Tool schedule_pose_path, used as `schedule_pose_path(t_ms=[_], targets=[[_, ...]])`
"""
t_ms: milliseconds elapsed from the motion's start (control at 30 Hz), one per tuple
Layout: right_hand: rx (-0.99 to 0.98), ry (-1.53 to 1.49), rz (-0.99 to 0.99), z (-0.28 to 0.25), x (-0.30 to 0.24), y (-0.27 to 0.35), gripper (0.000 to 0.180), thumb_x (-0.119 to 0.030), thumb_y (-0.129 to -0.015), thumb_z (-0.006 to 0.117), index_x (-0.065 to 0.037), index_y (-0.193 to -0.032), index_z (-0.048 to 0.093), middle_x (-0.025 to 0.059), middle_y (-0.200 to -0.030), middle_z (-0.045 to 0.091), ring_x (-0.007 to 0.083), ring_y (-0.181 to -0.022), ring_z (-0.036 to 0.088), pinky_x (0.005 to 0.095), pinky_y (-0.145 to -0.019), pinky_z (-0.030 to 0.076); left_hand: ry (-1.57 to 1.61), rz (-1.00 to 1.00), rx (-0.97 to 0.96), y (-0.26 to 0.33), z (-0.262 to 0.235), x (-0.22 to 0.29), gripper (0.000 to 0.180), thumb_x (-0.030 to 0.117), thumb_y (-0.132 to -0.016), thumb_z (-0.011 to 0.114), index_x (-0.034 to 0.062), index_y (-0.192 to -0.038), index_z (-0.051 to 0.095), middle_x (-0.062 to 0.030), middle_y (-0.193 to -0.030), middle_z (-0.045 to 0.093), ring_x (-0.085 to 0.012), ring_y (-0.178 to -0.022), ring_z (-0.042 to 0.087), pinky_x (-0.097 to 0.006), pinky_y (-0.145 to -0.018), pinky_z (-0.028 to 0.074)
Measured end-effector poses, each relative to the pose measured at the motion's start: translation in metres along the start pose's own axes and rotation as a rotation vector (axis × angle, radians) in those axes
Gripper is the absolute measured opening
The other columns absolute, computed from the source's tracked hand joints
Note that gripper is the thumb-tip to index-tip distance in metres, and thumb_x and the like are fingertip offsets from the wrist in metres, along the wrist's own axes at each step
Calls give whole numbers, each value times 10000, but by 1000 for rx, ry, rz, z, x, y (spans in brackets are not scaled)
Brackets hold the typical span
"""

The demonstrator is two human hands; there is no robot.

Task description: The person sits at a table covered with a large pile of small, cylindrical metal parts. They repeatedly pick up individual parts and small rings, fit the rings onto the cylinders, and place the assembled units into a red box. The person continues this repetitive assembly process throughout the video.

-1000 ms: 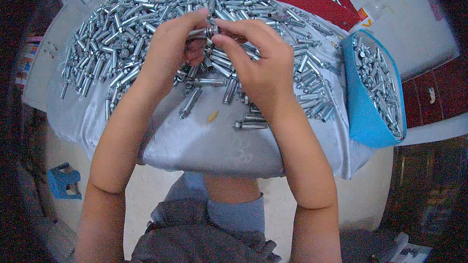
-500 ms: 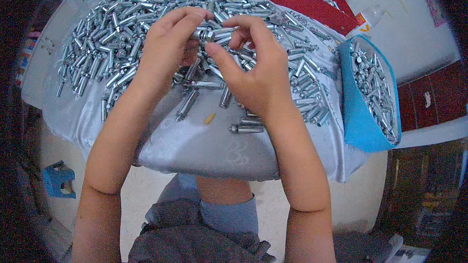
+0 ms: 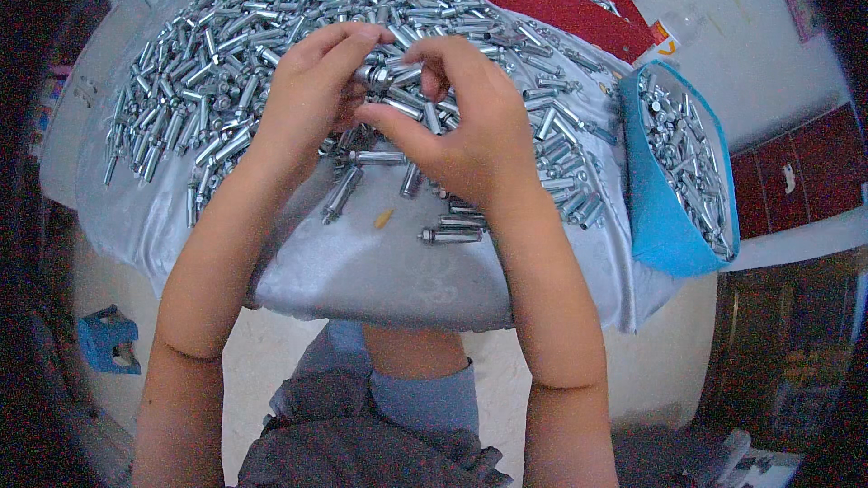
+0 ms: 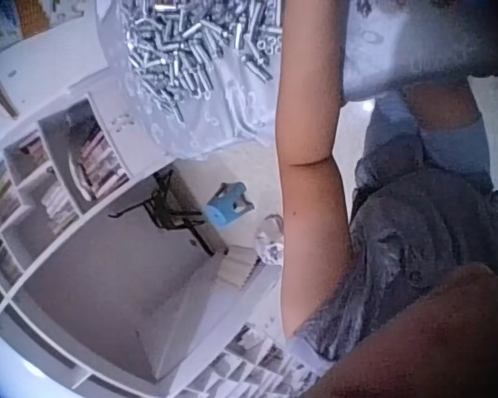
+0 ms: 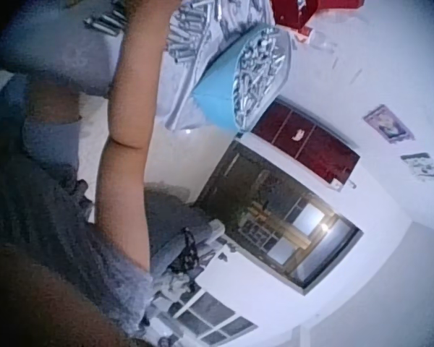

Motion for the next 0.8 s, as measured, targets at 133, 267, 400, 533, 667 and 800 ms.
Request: schedule_pose_path(t_ms=[133,267,400,533,667,800], targets=[[54,10,-60,-1,-1,-1,219,-172,-670,688,-60,-826,582,64,-644,509,189,-559,496,287,-526,399,10,-4,5,1,2,0,242,268,-812,549,56,-926,574,16,-549,455,-53,-416,397,-190,-371,308],[-73,17,58,1,7,4,237,-179,-667,692,-60,-837,578,60,-649,512,180,-532,484,278,-500,391,-19,-28,3,0,2,0,240,260,-817,544,46,-925,565,20,-530,444,-52,-400,385,-193,-359,294],[33,-38,-37,-2,-4,-1,204,-200,-704,666,-54,-814,575,62,-611,515,210,-503,491,294,-467,382,-25,-39,19,1,4,-1,248,247,-825,533,28,-940,548,23,-515,430,-49,-393,377,-194,-353,280],[31,-35,-148,1,2,2,222,-227,-714,662,-47,-803,568,67,-617,523,223,-512,498,305,-477,399,-51,-48,-5,0,6,-9,249,292,-842,501,79,-954,565,61,-536,404,-23,-400,325,-180,-353,217],[-182,8,140,-3,6,3,209,-224,-737,634,-46,-819,562,100,-738,544,233,-640,540,305,-563,434,-117,-12,-2,3,9,-8,252,297,-846,493,74,-941,562,58,-548,415,-23,-403,333,-170,-356,234],[-123,-55,-50,3,3,3,229,-220,-758,618,-48,-892,547,121,-772,554,269,-661,548,315,-572,444,-80,-51,-5,2,10,-9,263,313,-862,469,74,-926,559,61,-555,415,-18,-414,342,-162,-363,250]])
Point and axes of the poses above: each hand's wrist, its own y-axis away from the middle knuckle, its own z-axis out of the palm, x = y × z, the point moved 6 cm from there along -y, towards the middle knuckle
